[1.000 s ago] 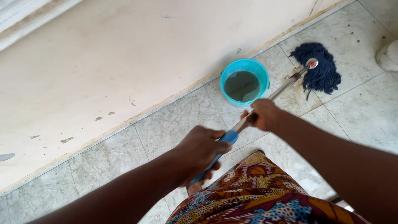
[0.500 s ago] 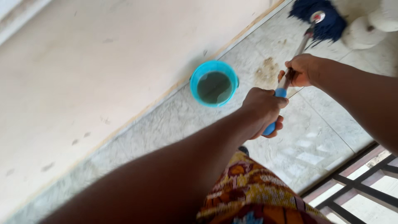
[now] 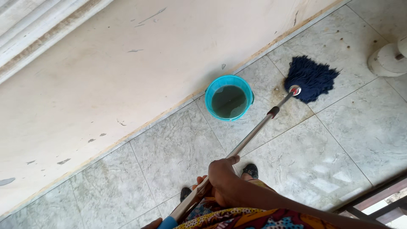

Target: The person wrings a mop by hand over a bucket and cleans a tiled floor.

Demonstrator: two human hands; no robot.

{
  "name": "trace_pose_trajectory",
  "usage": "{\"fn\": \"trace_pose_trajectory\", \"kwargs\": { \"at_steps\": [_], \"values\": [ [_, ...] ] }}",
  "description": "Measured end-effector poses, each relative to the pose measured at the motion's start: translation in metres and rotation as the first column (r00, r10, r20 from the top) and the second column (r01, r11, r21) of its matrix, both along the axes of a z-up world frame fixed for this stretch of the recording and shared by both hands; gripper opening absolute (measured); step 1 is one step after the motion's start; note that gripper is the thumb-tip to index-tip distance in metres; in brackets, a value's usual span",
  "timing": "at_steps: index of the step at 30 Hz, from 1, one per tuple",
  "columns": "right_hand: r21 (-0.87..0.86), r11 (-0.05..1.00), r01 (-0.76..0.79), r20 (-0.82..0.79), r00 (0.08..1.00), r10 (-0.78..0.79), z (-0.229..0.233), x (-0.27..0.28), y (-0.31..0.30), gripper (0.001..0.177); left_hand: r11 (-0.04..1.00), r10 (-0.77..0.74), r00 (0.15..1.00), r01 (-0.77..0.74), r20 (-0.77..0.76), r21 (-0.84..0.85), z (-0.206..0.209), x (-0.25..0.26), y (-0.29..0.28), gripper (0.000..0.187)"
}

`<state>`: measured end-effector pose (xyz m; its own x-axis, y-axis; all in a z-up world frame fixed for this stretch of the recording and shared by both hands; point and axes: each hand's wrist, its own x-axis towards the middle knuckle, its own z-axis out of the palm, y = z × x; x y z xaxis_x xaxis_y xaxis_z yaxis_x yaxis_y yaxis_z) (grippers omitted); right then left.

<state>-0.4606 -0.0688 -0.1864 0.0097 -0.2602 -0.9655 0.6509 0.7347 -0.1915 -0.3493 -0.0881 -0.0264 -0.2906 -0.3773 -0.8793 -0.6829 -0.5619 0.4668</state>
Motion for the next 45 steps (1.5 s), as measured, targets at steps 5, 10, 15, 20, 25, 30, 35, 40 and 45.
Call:
{"fn": "trace_pose_trajectory", "kwargs": {
  "at_steps": [5,10,15,20,25,30,35,40,45],
  "values": [
    [-0.013,0.998,-0.054,0.003,0.999,0.054,-0.038,-0.014,-0.006,0.019,0.999,0.044,0.999,-0.043,-0.002,0.021,-0.002,0.003,0.009,0.047],
    [-0.095,0.993,-0.072,-0.047,0.997,0.067,-0.118,-0.071,-0.029,0.018,0.996,0.069,0.997,-0.066,-0.038,0.067,0.005,0.034,0.040,0.046],
    [-0.087,0.983,-0.162,-0.171,0.975,0.145,-0.129,-0.145,-0.044,0.016,0.981,0.167,0.979,-0.154,-0.117,0.117,0.002,-0.012,0.036,0.051],
    [-0.086,0.977,-0.193,-0.225,0.959,0.170,-0.099,-0.109,-0.047,0.017,0.982,0.135,0.987,-0.122,-0.088,0.141,0.030,0.021,0.024,0.050],
    [-0.035,0.982,-0.184,-0.138,0.974,0.178,-0.072,-0.014,0.001,0.011,0.995,0.051,0.999,-0.050,-0.003,0.089,0.032,0.077,0.036,0.049],
    [0.022,0.970,-0.241,-0.002,0.970,0.241,-0.031,0.061,0.033,0.006,0.992,0.108,0.994,-0.109,0.009,0.064,0.014,0.079,0.027,0.050],
    [0.014,0.953,-0.301,0.031,0.953,0.301,-0.052,0.067,0.041,0.006,0.994,0.095,0.994,-0.098,0.044,0.054,0.003,0.113,0.042,0.050],
    [-0.147,0.878,-0.455,-0.124,0.889,0.440,-0.114,0.005,0.002,0.010,0.990,0.138,0.990,-0.139,0.038,0.029,0.004,0.117,0.058,0.052],
    [-0.029,0.908,-0.418,-0.338,0.859,0.384,-0.125,-0.127,-0.047,0.014,0.927,0.334,0.925,-0.288,-0.181,0.240,-0.005,0.020,0.049,0.049]
  ]
}}
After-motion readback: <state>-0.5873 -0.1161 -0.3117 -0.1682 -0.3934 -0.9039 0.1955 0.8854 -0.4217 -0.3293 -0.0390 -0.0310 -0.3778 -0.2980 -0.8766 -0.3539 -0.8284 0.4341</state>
